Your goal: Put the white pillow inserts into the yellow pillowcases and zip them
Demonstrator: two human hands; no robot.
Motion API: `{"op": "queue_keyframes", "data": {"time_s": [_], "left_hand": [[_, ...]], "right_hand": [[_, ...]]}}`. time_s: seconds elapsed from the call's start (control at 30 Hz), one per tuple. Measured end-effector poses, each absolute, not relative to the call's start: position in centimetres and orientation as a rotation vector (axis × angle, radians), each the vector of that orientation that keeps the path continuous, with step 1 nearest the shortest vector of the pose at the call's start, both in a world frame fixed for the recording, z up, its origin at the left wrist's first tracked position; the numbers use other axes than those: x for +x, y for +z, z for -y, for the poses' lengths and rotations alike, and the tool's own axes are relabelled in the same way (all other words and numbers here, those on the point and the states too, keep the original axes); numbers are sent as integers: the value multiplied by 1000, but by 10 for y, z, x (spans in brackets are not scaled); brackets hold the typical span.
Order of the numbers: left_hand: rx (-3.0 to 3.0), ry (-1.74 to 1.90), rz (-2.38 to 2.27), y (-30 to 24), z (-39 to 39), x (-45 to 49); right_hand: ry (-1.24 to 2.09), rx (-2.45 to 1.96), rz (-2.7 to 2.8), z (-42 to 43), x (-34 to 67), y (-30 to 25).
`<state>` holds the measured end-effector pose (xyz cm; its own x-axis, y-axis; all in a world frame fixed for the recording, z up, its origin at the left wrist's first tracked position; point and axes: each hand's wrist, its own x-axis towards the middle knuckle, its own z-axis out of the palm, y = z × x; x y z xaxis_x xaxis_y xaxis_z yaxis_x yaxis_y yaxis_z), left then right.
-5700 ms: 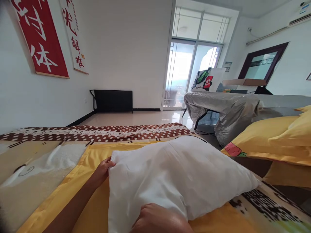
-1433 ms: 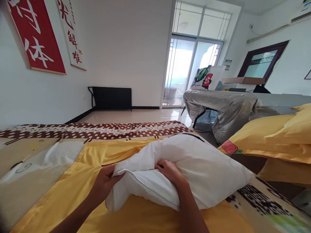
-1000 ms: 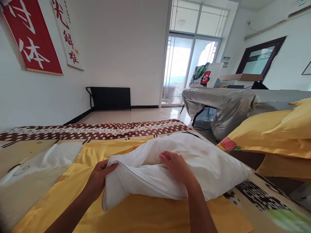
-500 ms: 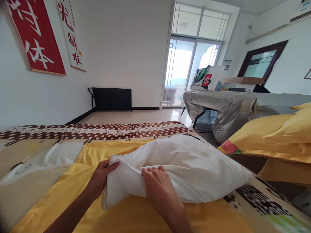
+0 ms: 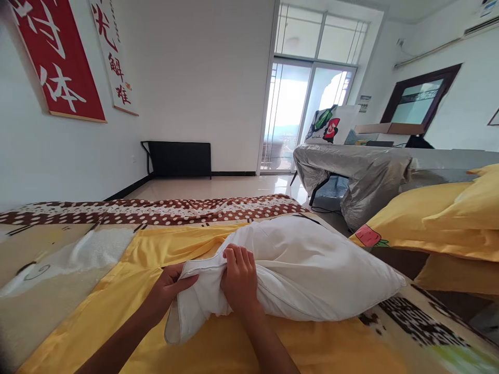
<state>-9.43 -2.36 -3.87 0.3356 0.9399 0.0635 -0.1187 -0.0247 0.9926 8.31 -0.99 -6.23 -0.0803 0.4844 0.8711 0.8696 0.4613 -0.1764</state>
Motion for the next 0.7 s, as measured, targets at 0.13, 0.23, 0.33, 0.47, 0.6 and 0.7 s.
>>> {"op": "queue_keyframes", "data": {"time_s": [0.13,0.23,0.33,0.47,0.6,0.7], "left_hand": [[1297,1031,-861,-39,24,-96],[1320,1061,-873,-40,24,-97],[1550,1069,-909,-37,27,-95],[1912,1108,-1090,-22,35,-100],[1927,1249,-1143,-11,32,-116],[2030,1124,-1284,-22,18,-121]], "right_hand": [[-222,-939,1965,19,85,-53],[-87,-941,2107,23,85,-46],[-37,-962,2102,19,83,-51],[-40,-989,1944,7,87,-64],[-42,-1113,1592,-2,105,-66],[-77,-1215,1320,-4,121,-59]]}}
